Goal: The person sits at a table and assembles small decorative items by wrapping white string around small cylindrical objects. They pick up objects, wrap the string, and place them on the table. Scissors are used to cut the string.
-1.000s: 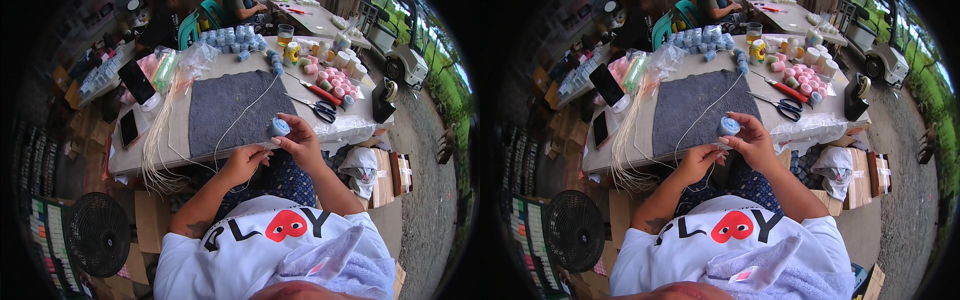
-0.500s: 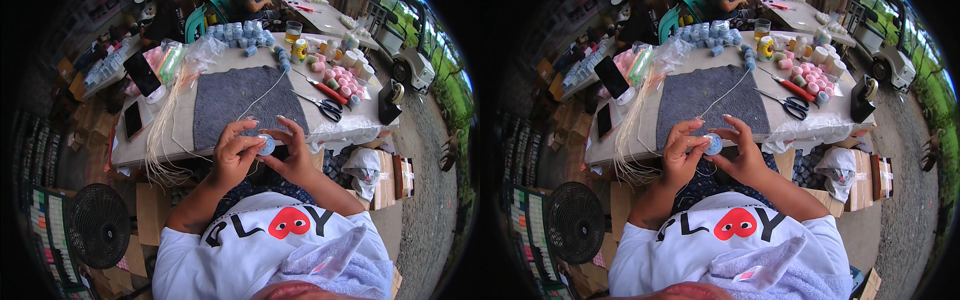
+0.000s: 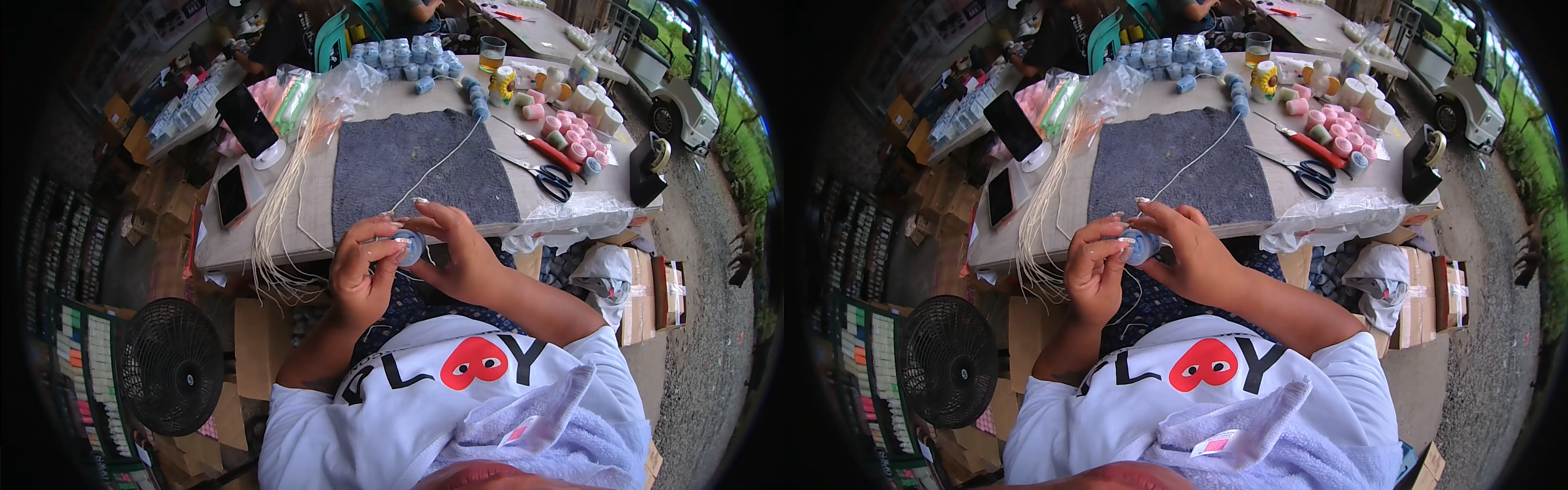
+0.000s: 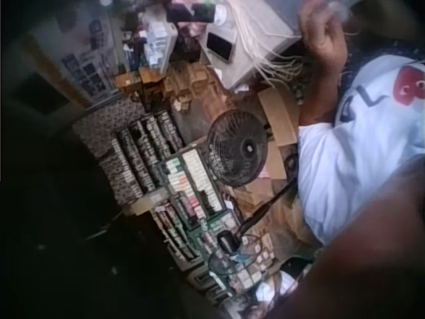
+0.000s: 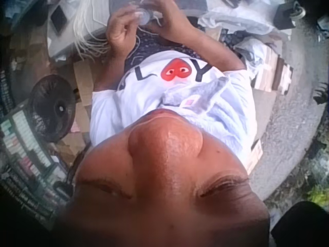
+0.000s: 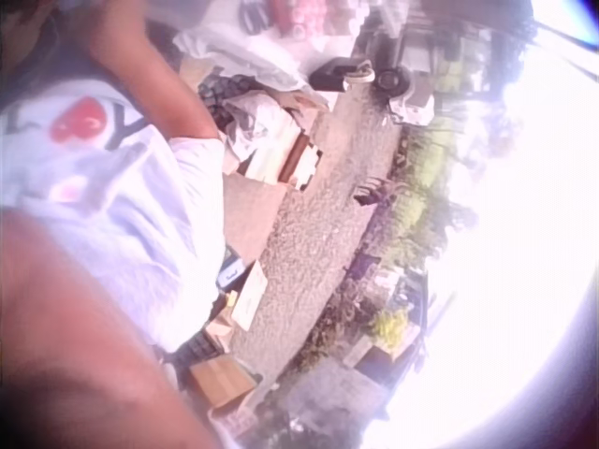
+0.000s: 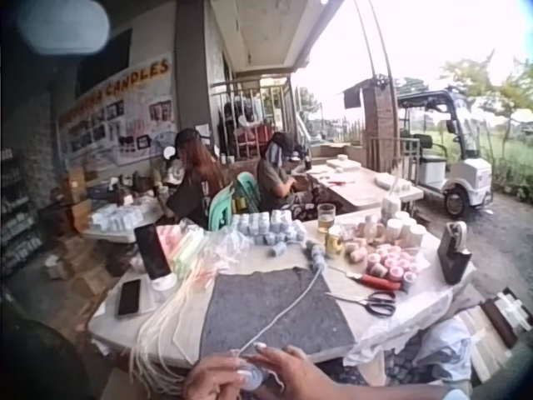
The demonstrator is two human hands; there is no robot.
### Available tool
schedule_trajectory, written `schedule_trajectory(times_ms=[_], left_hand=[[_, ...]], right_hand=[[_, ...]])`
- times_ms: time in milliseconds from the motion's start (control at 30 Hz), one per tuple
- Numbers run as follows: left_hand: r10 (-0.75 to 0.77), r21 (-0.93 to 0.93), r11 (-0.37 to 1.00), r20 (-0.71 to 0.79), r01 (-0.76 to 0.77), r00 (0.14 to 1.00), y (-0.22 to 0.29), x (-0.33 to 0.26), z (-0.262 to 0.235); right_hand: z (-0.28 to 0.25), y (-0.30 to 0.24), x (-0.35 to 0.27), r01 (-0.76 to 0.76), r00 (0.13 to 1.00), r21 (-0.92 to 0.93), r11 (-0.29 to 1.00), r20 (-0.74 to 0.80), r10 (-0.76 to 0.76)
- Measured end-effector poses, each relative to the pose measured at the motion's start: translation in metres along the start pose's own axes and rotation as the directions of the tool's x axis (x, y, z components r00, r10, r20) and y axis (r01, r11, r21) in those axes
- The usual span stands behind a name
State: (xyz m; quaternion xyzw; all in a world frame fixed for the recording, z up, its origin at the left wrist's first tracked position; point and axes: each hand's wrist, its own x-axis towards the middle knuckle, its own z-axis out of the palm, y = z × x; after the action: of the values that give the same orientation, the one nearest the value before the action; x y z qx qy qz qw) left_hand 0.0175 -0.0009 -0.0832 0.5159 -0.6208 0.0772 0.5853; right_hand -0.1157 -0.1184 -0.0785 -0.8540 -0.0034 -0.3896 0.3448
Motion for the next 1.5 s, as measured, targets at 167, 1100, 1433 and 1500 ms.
schedule_trajectory(times_ms=[167, 1100, 1433, 1500], left_hand=[[-0.009, -0.533, 0.836, -0.252, -0.131, 0.968, 0.037, 0.023, -0.064], [-0.256, 0.262, 0.939, 0.093, 0.224, 0.962, -0.134, -0.008, 0.034], [-0.323, 0.514, 0.829, 0.119, 0.22, 0.939, -0.128, -0.005, 0.041], [-0.406, 0.469, 0.828, 0.121, 0.308, 0.906, -0.128, -0.001, 0.039]], right_hand=[[-0.021, 0.034, 0.01, 0.13, 0.979, -0.325, 0.937, 0.191, -0.069], [-0.225, 0.158, -0.387, -0.786, -0.022, -0.416, -0.458, -0.721, 0.692], [-0.243, 0.296, -0.392, -0.309, 0.148, -0.932, -0.192, -0.246, 0.958], [-0.252, 0.322, -0.404, -0.412, 0.04, -0.9, -0.14, -0.171, 0.984]])
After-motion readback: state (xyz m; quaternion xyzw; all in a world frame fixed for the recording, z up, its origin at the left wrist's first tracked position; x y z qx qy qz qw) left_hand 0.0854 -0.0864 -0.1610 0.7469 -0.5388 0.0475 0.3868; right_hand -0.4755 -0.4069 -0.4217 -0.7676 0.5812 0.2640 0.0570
